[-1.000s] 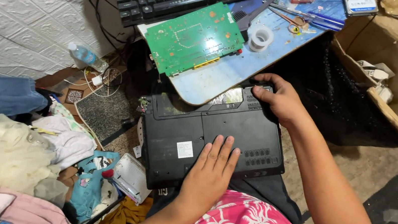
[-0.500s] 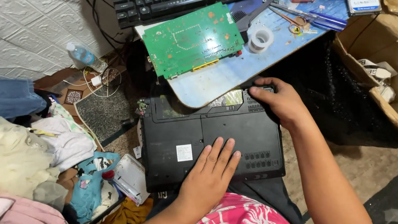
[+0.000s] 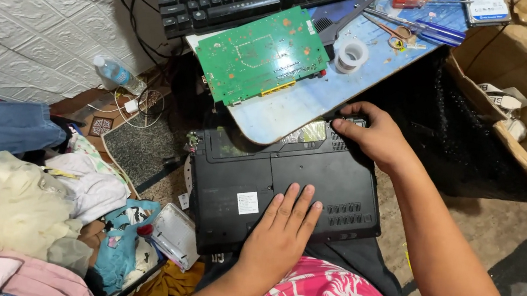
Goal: The person is reassembling a laptop by fastening internal screws with a screwdriver and then snapping the bottom cover back onto the chassis.
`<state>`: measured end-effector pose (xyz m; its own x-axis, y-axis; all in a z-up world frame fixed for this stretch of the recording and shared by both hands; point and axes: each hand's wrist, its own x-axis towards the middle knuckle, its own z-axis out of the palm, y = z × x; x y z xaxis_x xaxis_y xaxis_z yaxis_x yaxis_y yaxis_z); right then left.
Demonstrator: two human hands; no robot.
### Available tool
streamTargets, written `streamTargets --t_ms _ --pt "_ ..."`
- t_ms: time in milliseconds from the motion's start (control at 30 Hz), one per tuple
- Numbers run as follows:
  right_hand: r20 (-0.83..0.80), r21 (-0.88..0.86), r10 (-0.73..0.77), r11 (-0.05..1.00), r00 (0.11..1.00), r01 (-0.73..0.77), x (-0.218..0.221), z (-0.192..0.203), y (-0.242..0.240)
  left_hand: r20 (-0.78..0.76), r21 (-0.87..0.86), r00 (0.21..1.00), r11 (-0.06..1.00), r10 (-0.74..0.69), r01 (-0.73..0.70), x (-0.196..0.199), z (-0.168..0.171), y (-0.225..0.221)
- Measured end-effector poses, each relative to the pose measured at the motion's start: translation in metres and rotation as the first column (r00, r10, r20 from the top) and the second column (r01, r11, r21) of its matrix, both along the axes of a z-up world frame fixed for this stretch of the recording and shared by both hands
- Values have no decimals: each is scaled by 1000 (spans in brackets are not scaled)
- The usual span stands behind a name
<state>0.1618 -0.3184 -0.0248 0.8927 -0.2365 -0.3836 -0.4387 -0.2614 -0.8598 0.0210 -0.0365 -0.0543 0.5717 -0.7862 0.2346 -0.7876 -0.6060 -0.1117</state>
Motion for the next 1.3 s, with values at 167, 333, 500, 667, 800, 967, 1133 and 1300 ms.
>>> streamTargets --t_ms 167,333,500,667,800,967,1133,1300 --pt "-42 -236 87 967 995 -94 -2 28 13 42 -8 999 1000 17 -17 -1 -3 -3" --pt "-111 -337 142 926 984 -172 -3 31 20 30 -5 999 999 33 -33 1 3 -1" --pt "5 -386 155 911 988 -141 -8 10 18 -157 24 961 974 226 -225 7 7 -4" --pt "-4 -399 169 903 986 -157 -21 36 36 -145 74 954 964 263 -254 13 18 -8" --pt "-55 -405 171 897 984 -178 -23 46 42 -122 108 962 967 243 -230 20 23 -12" --pt "-93 -420 158 889 983 -183 -24 49 46 -130 129 965 969 226 -209 28 30 -11" --pt "-20 -449 191 875 981 -180 -28 44 46 -183 69 964 980 194 -185 31 28 -5" --pt "-28 -477 196 859 980 -185 -31 44 48 -152 101 965 974 215 -201 24 27 -3"
